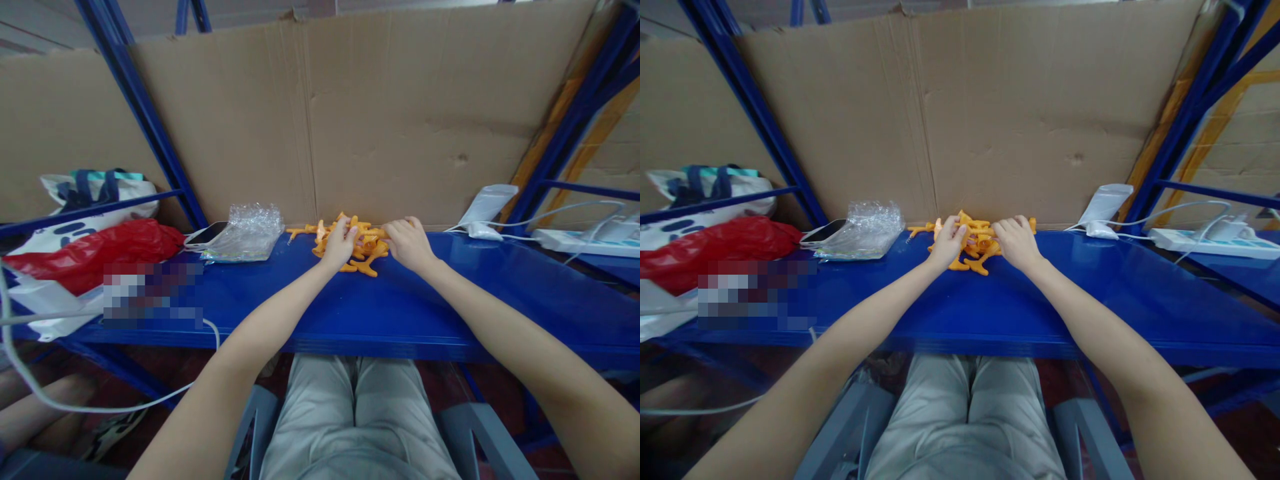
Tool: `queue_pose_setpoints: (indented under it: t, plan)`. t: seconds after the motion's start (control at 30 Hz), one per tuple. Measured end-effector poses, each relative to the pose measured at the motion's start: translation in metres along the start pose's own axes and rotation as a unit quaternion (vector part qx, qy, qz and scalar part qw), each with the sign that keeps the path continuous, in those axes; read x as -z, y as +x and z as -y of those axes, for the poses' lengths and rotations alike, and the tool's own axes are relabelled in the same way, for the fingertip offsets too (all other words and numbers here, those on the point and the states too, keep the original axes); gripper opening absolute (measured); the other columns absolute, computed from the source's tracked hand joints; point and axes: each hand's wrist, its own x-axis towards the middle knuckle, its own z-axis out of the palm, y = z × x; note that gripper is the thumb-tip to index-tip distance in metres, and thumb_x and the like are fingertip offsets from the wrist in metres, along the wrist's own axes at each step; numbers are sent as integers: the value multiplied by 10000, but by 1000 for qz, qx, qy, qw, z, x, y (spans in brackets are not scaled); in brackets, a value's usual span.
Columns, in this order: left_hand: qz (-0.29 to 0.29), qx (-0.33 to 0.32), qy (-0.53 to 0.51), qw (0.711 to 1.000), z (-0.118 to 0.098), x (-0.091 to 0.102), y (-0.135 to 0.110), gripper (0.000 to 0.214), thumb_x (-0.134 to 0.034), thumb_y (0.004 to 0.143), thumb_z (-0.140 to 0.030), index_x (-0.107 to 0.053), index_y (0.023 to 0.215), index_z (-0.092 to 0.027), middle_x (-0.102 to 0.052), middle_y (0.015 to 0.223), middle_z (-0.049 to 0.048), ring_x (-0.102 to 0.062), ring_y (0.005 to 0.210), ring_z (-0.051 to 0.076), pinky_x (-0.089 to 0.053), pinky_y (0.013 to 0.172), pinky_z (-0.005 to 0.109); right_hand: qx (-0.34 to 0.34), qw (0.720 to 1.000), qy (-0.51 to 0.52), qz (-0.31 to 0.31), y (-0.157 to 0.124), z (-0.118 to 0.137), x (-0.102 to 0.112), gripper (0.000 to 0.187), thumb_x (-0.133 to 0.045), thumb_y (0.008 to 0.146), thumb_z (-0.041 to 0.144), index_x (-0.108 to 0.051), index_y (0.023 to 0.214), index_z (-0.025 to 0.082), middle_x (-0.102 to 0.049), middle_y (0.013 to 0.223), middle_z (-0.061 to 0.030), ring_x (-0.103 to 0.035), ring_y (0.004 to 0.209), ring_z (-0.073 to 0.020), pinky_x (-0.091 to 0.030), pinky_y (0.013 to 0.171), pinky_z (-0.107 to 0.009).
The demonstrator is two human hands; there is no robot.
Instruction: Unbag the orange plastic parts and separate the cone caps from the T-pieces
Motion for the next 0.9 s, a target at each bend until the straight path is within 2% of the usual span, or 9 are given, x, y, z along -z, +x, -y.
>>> queue_pose_setpoints:
  t: [0.13, 0.23, 0.37, 0.5, 0.77, 0.9]
  plan:
    - [6, 51, -56, 997, 0, -3, 0, 148, -542, 941, -349, -493, 933, -209, -607, 630, -42, -627, 527, 125, -580, 616, 307, 5, 1000, -9, -6, 1, -3, 1, 233, -404, 912, 149, -628, 973, 170, -694, 937, -116, -557, 898, -259, -312, 876, -382]
    - [0, 52, -70, 996, -1, -3, 0, 151, -569, 927, -332, -490, 905, -204, -617, 642, -38, -644, 569, 123, -597, 644, 311, 2, 1000, 9, 2, -1, -4, -1, 213, -444, 905, 193, -604, 1038, 148, -690, 944, -130, -565, 881, -265, -318, 878, -391]
    - [-8, 59, -65, 996, -3, -2, 0, 154, -594, 908, -317, -495, 911, -199, -616, 666, -34, -661, 615, 128, -604, 653, 309, -7, 998, 53, 22, -4, -3, -7, 310, -446, 945, 280, -554, 1178, 107, -685, 1027, -171, -595, 930, -283, -353, 856, -393]
    - [-9, 64, -61, 996, -3, 0, 0, 116, -582, 911, -279, -503, 931, -196, -626, 698, -24, -689, 669, 151, -610, 678, 336, 3, 994, 93, 56, -5, -3, -11, 320, -408, 962, 283, -566, 1187, 119, -681, 1063, -182, -608, 969, -296, -395, 814, -391]
    - [-15, 85, -32, 996, -3, 1, 0, 50, -545, 920, -225, -507, 932, -195, -604, 674, -30, -687, 660, 147, -607, 676, 317, -2, 996, 76, 52, -5, -1, -7, 331, -411, 939, 223, -598, 1198, 138, -687, 1077, -163, -584, 1009, -288, -345, 916, -427]
    - [-30, 90, -4, 996, -2, 1, 0, 81, -559, 913, -247, -498, 929, -197, -612, 693, -12, -690, 654, 168, -607, 655, 344, -30, 996, 58, 60, -6, -3, -6, 324, -431, 911, 183, -631, 1164, 154, -673, 1139, -148, -552, 1084, -284, -318, 958, -434]
